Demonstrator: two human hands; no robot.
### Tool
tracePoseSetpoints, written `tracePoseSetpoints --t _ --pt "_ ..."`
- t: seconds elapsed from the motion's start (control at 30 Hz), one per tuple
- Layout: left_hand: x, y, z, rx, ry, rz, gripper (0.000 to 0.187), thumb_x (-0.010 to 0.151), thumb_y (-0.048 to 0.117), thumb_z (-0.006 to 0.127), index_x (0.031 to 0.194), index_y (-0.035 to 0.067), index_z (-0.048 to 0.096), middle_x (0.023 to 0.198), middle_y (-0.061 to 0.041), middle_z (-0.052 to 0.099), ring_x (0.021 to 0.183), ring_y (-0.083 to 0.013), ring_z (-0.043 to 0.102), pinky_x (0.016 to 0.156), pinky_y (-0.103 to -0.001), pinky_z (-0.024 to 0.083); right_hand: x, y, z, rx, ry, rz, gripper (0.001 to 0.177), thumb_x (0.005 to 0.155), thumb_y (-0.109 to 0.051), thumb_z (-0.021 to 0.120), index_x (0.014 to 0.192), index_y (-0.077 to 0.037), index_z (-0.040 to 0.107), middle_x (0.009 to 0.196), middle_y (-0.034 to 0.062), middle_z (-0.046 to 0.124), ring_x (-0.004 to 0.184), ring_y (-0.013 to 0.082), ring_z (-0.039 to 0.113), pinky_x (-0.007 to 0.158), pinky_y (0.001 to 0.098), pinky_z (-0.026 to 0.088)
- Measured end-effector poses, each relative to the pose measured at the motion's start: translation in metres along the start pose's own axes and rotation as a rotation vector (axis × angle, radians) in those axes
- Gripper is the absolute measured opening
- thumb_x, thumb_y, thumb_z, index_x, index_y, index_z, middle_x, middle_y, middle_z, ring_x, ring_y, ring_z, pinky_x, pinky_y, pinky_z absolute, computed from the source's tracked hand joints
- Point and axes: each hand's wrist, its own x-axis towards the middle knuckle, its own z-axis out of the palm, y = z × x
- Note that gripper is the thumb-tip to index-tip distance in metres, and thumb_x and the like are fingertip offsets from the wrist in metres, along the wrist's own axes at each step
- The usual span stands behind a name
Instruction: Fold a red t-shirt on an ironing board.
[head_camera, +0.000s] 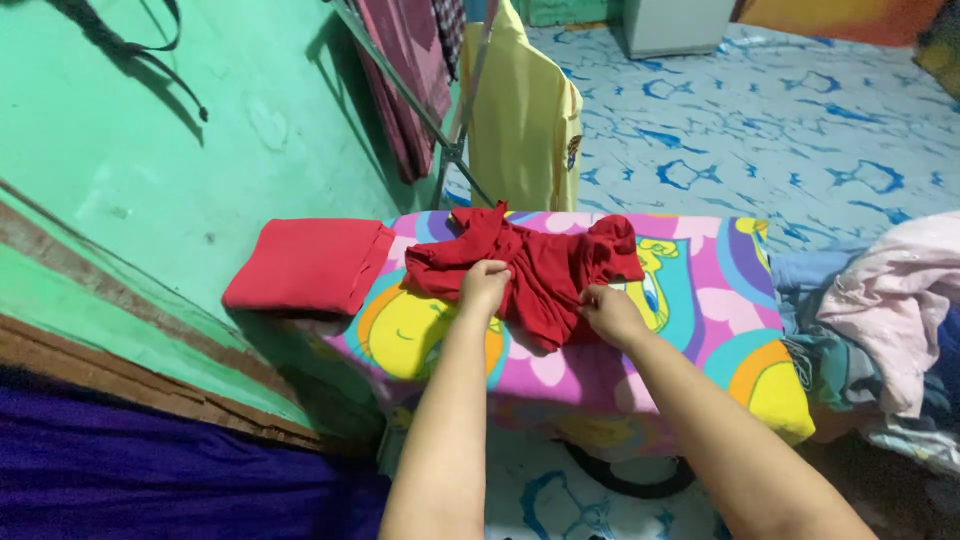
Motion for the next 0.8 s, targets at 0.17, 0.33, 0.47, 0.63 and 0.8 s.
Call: tracePoseSetpoints --t 0.17,0.33,0.47,0.63,0.8 --pt "-0.015 -0.005 -0.004 0.166 0.12 -0.035 0.063 0.083 0.031 0.081 0.135 0.008 0.055 0.126 -0.018 0.068 0.114 -0.0316 0.066 0.097 -0.042 0.051 0.02 0.01 -0.004 0.554 0.077 0.174 0.015 0.097 -0.014 0.065 0.109 -0.008 0.058 0.087 0.0042 0.064 0.079 0.0183 0.06 0.069 0.0357 0.051" --pt "-0.022 0.027 -0.021 0.316 0.236 -0.056 0.053 0.092 0.032 0.072 0.139 0.012 0.058 0.135 -0.015 0.066 0.126 -0.0325 0.063 0.106 -0.042 0.05 0.031 0.028 -0.035 0.709 0.266 0.144 0.007 0.101 -0.008 0.063 0.103 -0.008 0.057 0.086 -0.0006 0.058 0.075 0.0108 0.054 0.066 0.0283 0.047" --pt "0.002 0.041 -0.043 0.609 0.31 0.108 0.05 0.092 0.032 0.068 0.138 0.016 0.056 0.149 -0.01 0.053 0.14 -0.031 0.043 0.114 -0.056 0.03 0.036 0.045 -0.055 0.963 0.476 0.05 0.008 0.102 -0.009 0.063 0.108 -0.01 0.058 0.091 -0.0021 0.062 0.079 0.0076 0.056 0.07 0.0247 0.047" --pt "0.016 0.054 -0.069 0.833 0.155 0.11 0.074 0.079 0.036 0.074 0.146 0.013 0.052 0.141 -0.009 0.059 0.137 -0.0325 0.047 0.111 -0.08 0.007 0.023 0.005 -0.063 0.855 0.459 0.234 0.024 0.101 -0.019 0.066 0.123 -0.01 0.059 0.092 0.0021 0.067 0.077 0.0115 0.058 0.07 0.029 0.047" --pt "0.005 0.078 -0.065 0.453 0.033 0.25 0.039 0.09 0.039 0.071 0.118 0.012 0.071 0.107 -0.016 0.074 0.102 -0.0385 0.07 0.091 -0.049 0.055 0.005 -0.075 -0.052 0.28 0.55 -0.04 0.03 0.091 -0.021 0.078 0.114 -0.003 0.071 0.099 0.0065 0.071 0.089 0.0161 0.065 0.083 0.0304 0.053"
